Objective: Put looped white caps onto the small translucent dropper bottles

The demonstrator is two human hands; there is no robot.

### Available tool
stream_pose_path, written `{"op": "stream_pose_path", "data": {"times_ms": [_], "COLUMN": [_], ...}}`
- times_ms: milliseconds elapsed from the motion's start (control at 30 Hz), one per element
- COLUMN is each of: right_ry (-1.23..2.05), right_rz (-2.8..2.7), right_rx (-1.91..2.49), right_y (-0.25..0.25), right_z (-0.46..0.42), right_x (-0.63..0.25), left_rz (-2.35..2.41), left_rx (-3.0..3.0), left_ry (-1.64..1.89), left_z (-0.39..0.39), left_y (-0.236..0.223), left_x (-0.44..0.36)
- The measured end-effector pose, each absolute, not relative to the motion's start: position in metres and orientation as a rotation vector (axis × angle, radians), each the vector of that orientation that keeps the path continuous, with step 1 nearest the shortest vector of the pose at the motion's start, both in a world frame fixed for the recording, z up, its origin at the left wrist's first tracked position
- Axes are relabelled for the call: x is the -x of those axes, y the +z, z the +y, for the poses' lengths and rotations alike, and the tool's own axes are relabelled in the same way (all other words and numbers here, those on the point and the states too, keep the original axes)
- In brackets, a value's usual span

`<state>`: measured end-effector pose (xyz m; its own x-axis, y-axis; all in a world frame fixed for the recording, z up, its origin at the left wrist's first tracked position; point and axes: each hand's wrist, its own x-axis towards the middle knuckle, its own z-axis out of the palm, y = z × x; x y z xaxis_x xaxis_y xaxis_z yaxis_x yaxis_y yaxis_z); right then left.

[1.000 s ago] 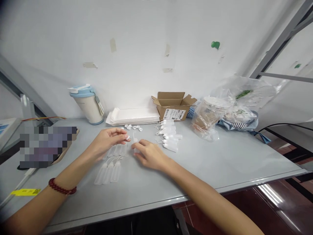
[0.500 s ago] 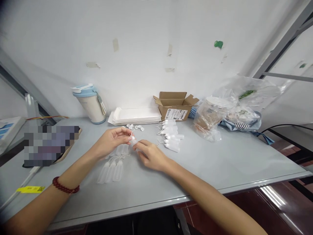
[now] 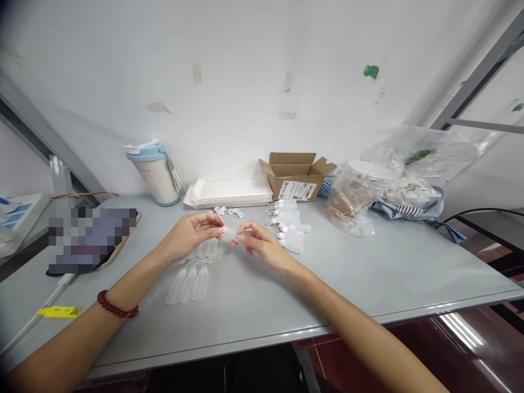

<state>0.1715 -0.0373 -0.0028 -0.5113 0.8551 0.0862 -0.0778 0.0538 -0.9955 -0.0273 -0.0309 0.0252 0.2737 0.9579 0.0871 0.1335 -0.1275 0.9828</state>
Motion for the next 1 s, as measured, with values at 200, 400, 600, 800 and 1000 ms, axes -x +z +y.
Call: {"op": "stream_pose_path", "data": {"times_ms": [200, 400, 600, 800, 1000], "right_ry": [1.862, 1.938, 1.764, 1.37, 1.583], "right_rz": [-1.279, -1.219, -1.474, -1.8, -1.634], "right_rx": [0.772, 0.799, 0.863, 0.975, 0.938], "right_y": [0.0008, 0.0001, -0.0019, -0.0055, -0.004], "right_z": [-0.0375, -0.0365, -0.0398, -0.0437, -0.0411], "right_x": [-0.173, -0.1756, -0.1729, -0.1722, -0.1728], "left_rz": [1.045, 1.076, 1.078, 1.08, 1.041], "left_rx": [-1.524, -1.504, -1.459, -1.567, -1.542], "left_ry": [1.004, 1.022, 0.924, 0.818, 0.931], "left_z": [-0.0325, -0.0326, -0.0321, -0.0333, -0.0345], "left_y": [0.025, 0.0218, 0.0222, 0.0227, 0.0221], "left_x": [0.0268, 0.0271, 0.0268, 0.0274, 0.0243]}}
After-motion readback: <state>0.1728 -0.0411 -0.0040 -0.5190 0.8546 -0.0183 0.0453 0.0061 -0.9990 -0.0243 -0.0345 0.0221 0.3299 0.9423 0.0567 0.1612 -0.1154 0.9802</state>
